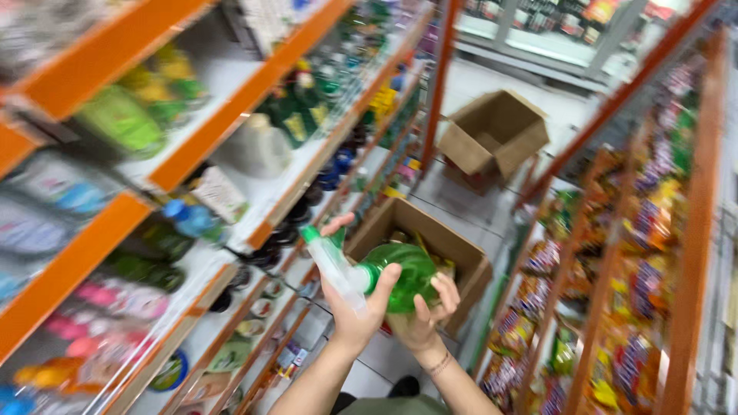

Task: The person scans product barcodes with a handheld scanner, wipes shelves with a cloth, and restocks items from a cardboard box onto store shelves. The person handles skincare boxes, a green spray bottle, and yellow pouches, placing them on the shelves after scanning.

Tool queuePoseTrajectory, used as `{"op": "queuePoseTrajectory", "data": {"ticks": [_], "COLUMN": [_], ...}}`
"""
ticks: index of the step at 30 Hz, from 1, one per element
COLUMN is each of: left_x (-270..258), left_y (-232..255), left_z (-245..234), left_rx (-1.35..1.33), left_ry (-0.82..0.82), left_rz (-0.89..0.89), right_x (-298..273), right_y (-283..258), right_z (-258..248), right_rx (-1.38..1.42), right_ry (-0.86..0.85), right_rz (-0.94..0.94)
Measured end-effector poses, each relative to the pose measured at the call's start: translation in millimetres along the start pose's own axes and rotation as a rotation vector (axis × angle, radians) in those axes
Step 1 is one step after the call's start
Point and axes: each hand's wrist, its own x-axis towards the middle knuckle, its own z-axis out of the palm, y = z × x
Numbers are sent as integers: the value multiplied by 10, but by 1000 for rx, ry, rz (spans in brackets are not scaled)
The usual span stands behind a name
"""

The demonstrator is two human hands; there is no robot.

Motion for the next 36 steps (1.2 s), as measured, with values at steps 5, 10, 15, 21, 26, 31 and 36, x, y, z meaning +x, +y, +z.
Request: {"op": "queuePoseTrajectory", "data": {"ticks": [5,10,15,21,26,31,36], "left_x": [218,416,313,568,1065,1566,1683], "left_y": [247,560,1099,1699,1979,1867,1751], "left_z": [-822,-1803,-2361,-2714,-2757,-2608,-2640], "left_rx": [-110,-812,-165,267,679,882,915], "left_ry": [108,-164,-135,75,171,243,320], "left_rz": [81,-188,-57,70,288,295,352], "right_x": [-1,180,415,735,1144,1474,1575], "right_y": [-288,-585,-1196,-2014,-2583,-2977,-3081], "right_z": [288,483,815,1103,1321,1457,1613], "right_rx": [464,559,769,1129,1294,1236,1075], "right_ry": [-35,-108,-136,-171,-202,-259,-288], "right_rz": [52,73,122,195,243,165,308]}}
